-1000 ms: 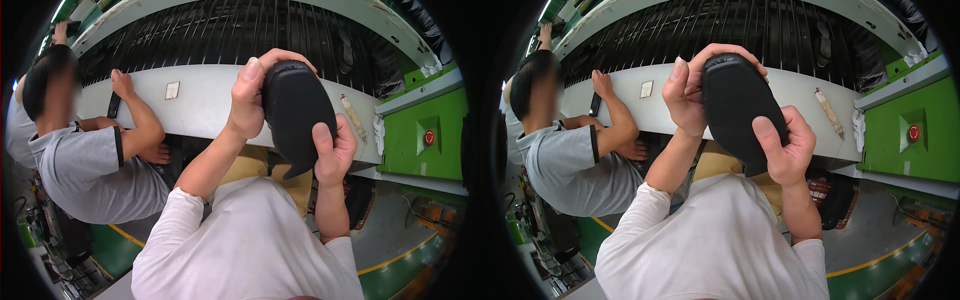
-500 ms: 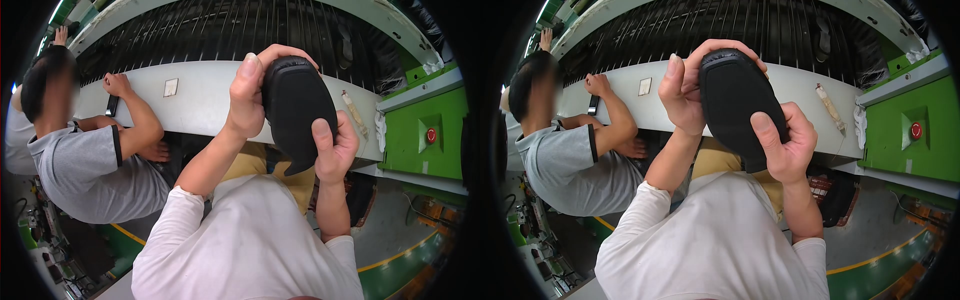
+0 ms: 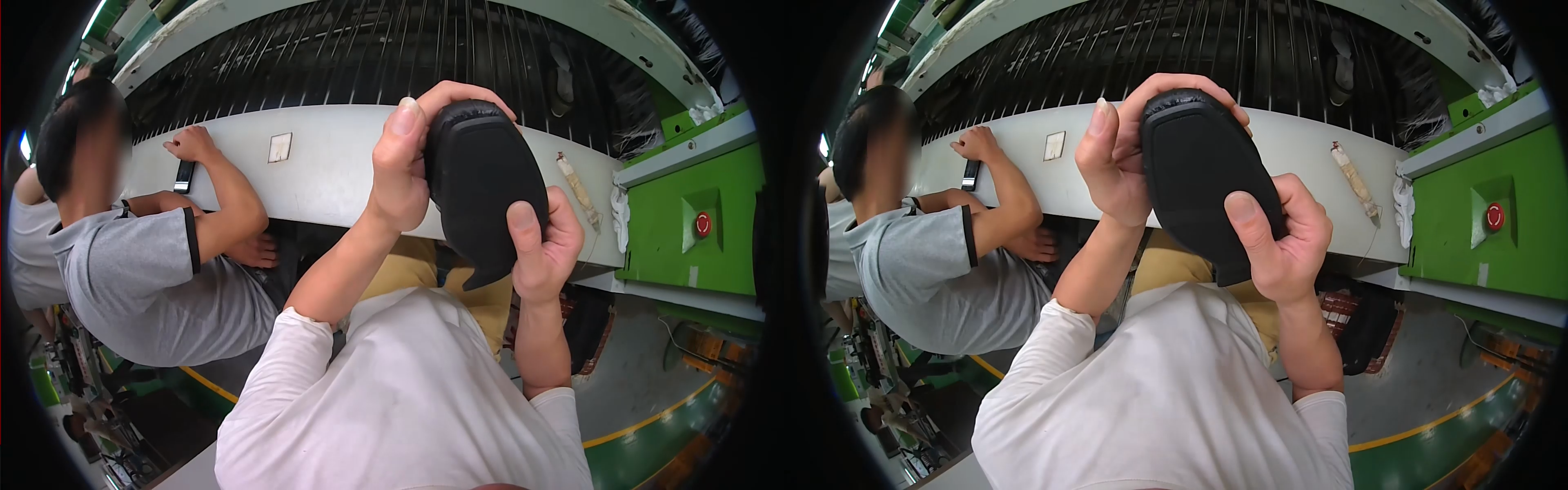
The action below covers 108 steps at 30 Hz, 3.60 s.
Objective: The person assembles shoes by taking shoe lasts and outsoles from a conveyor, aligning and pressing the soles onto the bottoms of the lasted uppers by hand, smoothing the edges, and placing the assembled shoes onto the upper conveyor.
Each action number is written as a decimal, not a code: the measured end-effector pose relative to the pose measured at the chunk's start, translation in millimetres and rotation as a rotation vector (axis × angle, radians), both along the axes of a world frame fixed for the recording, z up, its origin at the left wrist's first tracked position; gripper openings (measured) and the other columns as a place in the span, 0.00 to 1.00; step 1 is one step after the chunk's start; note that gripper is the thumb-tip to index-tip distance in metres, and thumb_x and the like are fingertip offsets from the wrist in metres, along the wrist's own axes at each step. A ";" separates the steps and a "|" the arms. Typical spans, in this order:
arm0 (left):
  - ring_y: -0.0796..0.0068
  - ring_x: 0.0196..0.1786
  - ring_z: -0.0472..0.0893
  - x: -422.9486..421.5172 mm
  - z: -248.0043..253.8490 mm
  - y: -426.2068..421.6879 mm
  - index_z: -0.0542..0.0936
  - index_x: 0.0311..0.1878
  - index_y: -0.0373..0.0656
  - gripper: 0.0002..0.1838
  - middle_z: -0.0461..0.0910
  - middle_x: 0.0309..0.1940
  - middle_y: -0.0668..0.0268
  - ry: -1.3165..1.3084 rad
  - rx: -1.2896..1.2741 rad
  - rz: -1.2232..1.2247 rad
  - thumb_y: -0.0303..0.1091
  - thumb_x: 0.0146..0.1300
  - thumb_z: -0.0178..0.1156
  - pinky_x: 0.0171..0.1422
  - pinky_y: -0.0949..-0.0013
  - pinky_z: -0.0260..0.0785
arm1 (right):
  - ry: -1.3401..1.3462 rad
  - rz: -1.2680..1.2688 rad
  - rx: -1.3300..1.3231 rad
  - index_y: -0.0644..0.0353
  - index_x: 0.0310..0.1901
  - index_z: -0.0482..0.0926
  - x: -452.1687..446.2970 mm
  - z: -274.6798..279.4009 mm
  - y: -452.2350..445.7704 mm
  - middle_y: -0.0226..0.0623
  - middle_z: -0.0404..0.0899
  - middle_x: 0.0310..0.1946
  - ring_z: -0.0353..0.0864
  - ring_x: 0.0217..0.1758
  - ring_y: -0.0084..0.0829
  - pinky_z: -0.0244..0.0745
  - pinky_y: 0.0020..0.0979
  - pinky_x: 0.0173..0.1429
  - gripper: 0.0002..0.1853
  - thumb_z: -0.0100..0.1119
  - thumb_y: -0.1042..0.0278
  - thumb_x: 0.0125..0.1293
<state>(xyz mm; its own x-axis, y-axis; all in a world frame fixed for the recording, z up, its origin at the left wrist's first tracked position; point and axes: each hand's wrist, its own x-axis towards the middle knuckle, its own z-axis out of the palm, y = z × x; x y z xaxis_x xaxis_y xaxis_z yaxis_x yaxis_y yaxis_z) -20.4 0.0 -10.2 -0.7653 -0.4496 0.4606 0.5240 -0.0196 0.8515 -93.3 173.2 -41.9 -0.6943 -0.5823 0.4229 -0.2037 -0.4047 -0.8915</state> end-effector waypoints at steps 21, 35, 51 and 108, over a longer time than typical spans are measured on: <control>0.56 0.52 0.91 4.8 1.7 -0.3 0.81 0.62 0.28 0.43 0.90 0.49 0.44 -0.016 -0.129 0.032 0.67 0.77 0.43 0.60 0.56 0.85 | -0.009 0.009 0.018 0.62 0.38 0.80 0.9 -0.3 3.9 0.20 0.79 0.28 0.69 0.31 0.10 0.65 0.19 0.35 0.15 0.75 0.64 0.79; 0.56 0.49 0.92 20.6 10.4 9.0 0.83 0.60 0.27 0.31 0.91 0.47 0.44 -0.042 -0.160 0.096 0.49 0.70 0.57 0.58 0.56 0.87 | 0.032 0.046 0.070 0.64 0.39 0.81 3.3 -1.1 11.2 0.23 0.81 0.27 0.73 0.29 0.11 0.68 0.21 0.33 0.14 0.75 0.64 0.79; 0.53 0.58 0.92 37.2 26.1 -4.2 0.86 0.60 0.26 0.24 0.91 0.56 0.42 -0.099 -0.184 0.023 0.39 0.76 0.58 0.68 0.54 0.85 | 0.148 0.085 0.192 0.64 0.40 0.82 0.6 12.0 3.7 0.26 0.84 0.26 0.78 0.28 0.15 0.72 0.23 0.32 0.14 0.75 0.64 0.78; 0.71 0.45 0.88 -22.5 -58.8 -11.5 0.78 0.68 0.33 0.26 0.90 0.42 0.59 0.106 -0.355 0.508 0.46 0.81 0.64 0.53 0.66 0.80 | 0.233 -0.001 0.311 0.65 0.54 0.80 -45.6 30.3 -39.3 0.40 0.93 0.44 0.93 0.45 0.26 0.88 0.31 0.50 0.27 0.88 0.60 0.64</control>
